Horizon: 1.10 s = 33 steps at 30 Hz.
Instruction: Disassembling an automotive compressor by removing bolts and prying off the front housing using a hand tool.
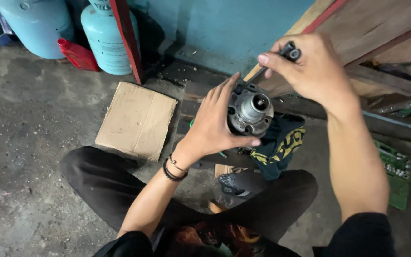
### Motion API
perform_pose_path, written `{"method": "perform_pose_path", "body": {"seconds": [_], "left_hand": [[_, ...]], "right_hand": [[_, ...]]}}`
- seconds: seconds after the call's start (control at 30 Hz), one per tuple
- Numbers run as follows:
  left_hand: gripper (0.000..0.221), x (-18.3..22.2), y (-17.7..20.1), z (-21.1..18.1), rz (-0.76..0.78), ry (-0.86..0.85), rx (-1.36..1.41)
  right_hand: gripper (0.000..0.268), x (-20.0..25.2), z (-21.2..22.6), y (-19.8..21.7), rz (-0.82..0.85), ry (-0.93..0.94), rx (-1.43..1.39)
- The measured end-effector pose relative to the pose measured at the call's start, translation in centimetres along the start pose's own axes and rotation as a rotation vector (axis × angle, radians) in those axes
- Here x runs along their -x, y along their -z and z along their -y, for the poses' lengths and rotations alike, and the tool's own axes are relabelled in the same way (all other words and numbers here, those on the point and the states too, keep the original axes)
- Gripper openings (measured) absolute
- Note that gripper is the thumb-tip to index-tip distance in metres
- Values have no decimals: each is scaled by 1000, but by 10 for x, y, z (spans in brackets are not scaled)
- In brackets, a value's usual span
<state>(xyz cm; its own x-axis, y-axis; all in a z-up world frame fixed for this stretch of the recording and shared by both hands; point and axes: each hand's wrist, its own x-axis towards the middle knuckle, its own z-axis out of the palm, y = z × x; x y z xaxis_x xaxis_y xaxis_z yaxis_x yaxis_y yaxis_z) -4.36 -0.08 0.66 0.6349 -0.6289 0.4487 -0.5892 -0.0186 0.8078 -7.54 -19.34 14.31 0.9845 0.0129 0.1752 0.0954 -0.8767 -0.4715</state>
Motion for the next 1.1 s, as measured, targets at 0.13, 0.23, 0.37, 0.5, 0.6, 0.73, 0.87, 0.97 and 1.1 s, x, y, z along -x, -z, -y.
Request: {"method": "perform_pose_path", "body": {"seconds": [0.13,0.23,0.37,0.5,0.6,0.73,0.87,0.97,1.1], "left_hand": [[124,-7,-10,0,17,12,-51],[116,-11,-8,4,7,25,-49],[81,-16,14,14,179,105,166],[42,-26,30,29,213,28,281],[35,-29,32,25,150,71,300],[23,-36,27,26,89,48,282],[28,-36,22,24,53,-9,278],[27,-34,17,25,-49,-22,309],[20,-34,19,3,-241,-18,441]], "right_hand": [[16,-6,2,-7,-24,67,13],[10,-14,4,-7,-45,164,56],[15,-20,-1,-7,-81,199,46],[16,-22,-10,-11,-55,153,-64],[12,-21,-22,-14,-64,206,-259],[11,-17,-28,-10,-82,216,-301],[16,-9,-32,-5,-117,236,-275],[14,4,-55,-5,-162,230,-370],[17,30,-63,-1,-267,49,-651]]}}
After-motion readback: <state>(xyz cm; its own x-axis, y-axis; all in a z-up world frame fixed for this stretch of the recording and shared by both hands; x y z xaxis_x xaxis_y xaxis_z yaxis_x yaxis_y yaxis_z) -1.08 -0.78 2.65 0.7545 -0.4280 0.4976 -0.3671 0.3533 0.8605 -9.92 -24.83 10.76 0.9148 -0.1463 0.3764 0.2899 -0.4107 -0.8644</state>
